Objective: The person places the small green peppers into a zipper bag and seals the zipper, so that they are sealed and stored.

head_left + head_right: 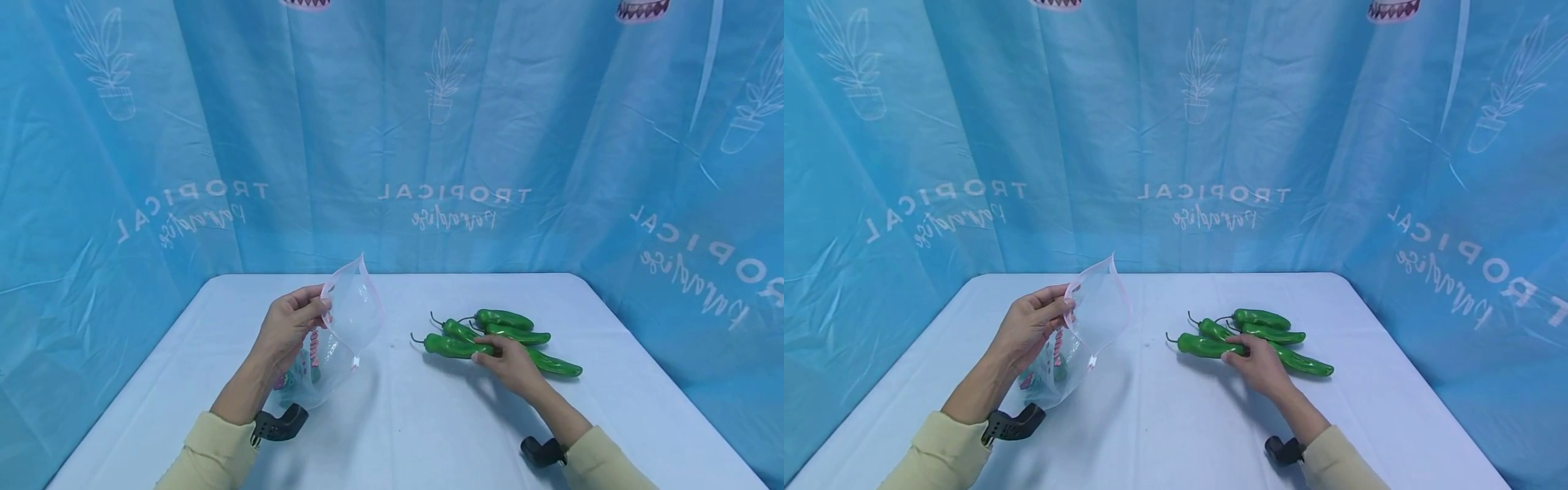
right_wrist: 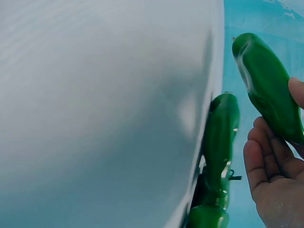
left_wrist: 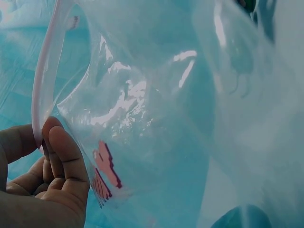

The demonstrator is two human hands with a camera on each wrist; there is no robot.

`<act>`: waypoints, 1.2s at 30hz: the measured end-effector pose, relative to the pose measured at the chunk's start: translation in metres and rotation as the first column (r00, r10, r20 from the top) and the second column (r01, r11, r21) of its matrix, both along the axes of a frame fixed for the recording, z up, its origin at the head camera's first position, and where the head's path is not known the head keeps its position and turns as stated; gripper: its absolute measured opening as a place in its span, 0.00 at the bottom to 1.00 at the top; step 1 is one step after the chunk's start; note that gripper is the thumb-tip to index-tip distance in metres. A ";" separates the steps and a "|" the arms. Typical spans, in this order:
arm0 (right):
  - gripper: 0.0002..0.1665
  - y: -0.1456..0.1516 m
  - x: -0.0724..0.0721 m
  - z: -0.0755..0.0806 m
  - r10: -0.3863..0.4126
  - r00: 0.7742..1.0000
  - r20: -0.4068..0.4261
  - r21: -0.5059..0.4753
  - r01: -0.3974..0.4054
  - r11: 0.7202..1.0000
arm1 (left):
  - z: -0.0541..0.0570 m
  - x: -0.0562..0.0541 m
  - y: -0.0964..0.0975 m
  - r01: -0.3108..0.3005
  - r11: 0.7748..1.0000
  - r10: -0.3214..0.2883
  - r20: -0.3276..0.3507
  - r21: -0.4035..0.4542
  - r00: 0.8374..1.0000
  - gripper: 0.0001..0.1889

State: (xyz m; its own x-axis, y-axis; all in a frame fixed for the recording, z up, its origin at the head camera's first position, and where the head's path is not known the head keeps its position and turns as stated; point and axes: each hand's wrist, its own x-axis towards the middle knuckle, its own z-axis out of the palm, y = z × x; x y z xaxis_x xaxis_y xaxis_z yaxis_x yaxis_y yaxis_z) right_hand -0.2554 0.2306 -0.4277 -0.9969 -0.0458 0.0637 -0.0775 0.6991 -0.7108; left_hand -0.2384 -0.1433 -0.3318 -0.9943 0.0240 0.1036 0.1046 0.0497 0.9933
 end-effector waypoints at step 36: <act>0.29 -0.016 0.020 0.064 0.061 0.993 -0.104 -0.172 -0.079 0.982 | -0.001 -0.002 -0.001 0.014 1.000 -0.014 -0.018 0.003 1.000 0.25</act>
State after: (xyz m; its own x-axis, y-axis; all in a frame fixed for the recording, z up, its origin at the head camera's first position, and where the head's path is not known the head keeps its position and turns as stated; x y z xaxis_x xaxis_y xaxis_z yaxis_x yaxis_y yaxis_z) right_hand -0.2350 0.2145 -0.3634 -0.9801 -0.0948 0.1744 -0.1975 0.5542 -0.8086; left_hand -0.2399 -0.1445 -0.3332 -0.9919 0.0378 0.1216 0.1232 0.0447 0.9914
